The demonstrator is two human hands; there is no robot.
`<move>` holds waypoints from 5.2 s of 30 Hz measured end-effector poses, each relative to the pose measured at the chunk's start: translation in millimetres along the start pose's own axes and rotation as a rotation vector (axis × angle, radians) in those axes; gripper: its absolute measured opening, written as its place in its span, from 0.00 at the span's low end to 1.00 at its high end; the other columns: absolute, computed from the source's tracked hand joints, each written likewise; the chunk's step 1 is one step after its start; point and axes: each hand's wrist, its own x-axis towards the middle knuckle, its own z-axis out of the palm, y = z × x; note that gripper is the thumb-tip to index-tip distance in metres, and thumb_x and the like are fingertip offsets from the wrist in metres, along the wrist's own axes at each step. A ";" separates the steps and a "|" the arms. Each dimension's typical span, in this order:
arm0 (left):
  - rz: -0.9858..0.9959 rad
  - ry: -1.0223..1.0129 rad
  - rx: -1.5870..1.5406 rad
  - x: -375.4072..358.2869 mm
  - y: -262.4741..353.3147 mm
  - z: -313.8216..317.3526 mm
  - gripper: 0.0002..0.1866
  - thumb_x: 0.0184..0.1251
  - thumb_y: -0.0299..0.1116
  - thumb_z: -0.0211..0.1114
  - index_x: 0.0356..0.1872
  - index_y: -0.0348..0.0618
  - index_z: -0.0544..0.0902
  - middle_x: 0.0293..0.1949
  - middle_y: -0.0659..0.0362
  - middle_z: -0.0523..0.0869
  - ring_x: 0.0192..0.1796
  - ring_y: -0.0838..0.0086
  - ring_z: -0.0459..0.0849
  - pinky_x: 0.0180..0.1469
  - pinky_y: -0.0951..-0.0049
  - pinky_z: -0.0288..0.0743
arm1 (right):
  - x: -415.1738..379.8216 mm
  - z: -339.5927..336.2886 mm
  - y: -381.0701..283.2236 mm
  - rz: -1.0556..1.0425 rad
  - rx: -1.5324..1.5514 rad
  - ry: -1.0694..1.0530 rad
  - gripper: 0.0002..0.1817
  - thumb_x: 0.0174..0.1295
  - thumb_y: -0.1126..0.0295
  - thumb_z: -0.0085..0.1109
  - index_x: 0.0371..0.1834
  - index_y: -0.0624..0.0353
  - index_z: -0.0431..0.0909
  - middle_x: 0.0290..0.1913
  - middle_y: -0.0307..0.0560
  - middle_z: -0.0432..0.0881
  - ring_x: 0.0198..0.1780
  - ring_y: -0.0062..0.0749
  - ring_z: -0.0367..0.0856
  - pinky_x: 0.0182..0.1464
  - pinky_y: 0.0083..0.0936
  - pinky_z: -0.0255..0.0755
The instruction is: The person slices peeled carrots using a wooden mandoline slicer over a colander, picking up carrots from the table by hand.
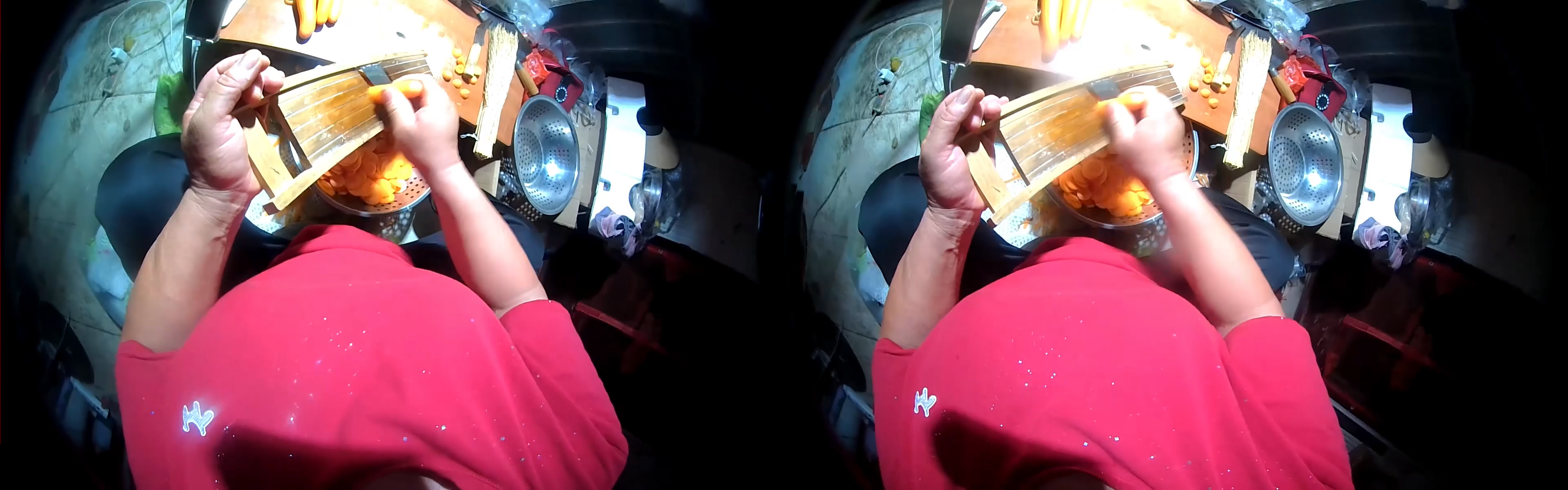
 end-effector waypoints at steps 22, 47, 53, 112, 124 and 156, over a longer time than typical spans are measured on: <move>0.018 0.013 0.036 -0.6 -0.6 0.2 0.07 0.66 0.30 0.60 0.38 0.35 0.80 0.25 0.63 0.77 0.36 0.77 0.80 0.45 0.78 0.73 | 6.0 4.6 11.7 0.286 0.004 -0.038 0.12 0.59 0.63 0.61 0.33 0.62 0.77 0.29 0.45 0.83 0.31 0.33 0.82 0.38 0.27 0.74; 0.020 -0.051 0.015 1.8 0.6 2.4 0.07 0.66 0.30 0.60 0.37 0.36 0.80 0.26 0.63 0.78 0.36 0.78 0.80 0.46 0.79 0.73 | -2.2 -19.5 -38.4 -0.140 -0.040 0.022 0.09 0.58 0.62 0.61 0.35 0.55 0.81 0.30 0.47 0.80 0.34 0.41 0.79 0.40 0.31 0.74; 0.014 -0.023 0.032 1.1 0.8 3.7 0.07 0.66 0.30 0.61 0.37 0.36 0.80 0.25 0.63 0.77 0.36 0.78 0.80 0.46 0.79 0.72 | 24.9 -20.7 8.5 0.134 -0.167 -0.057 0.09 0.58 0.64 0.57 0.30 0.57 0.83 0.34 0.50 0.83 0.39 0.44 0.81 0.43 0.33 0.75; 0.009 -0.050 0.005 3.1 -0.3 1.7 0.07 0.66 0.30 0.61 0.37 0.37 0.80 0.26 0.63 0.77 0.36 0.78 0.80 0.46 0.79 0.72 | 15.7 -4.0 24.2 0.371 0.068 -0.073 0.14 0.60 0.60 0.58 0.32 0.60 0.84 0.32 0.49 0.85 0.35 0.34 0.83 0.43 0.27 0.74; 0.023 -0.048 0.030 3.5 0.1 1.2 0.07 0.66 0.30 0.61 0.38 0.36 0.80 0.26 0.63 0.78 0.37 0.78 0.80 0.46 0.79 0.72 | -9.0 -6.8 -25.9 0.170 0.194 -0.021 0.10 0.56 0.64 0.63 0.33 0.59 0.84 0.31 0.48 0.84 0.34 0.34 0.83 0.41 0.24 0.75; 0.002 0.015 0.092 -3.5 5.3 12.4 0.06 0.66 0.31 0.58 0.35 0.38 0.78 0.27 0.62 0.75 0.38 0.75 0.77 0.61 0.67 0.65 | 98.2 -17.0 184.8 0.747 0.157 0.253 0.12 0.56 0.63 0.64 0.38 0.61 0.82 0.23 0.40 0.79 0.20 0.21 0.74 0.20 0.19 0.69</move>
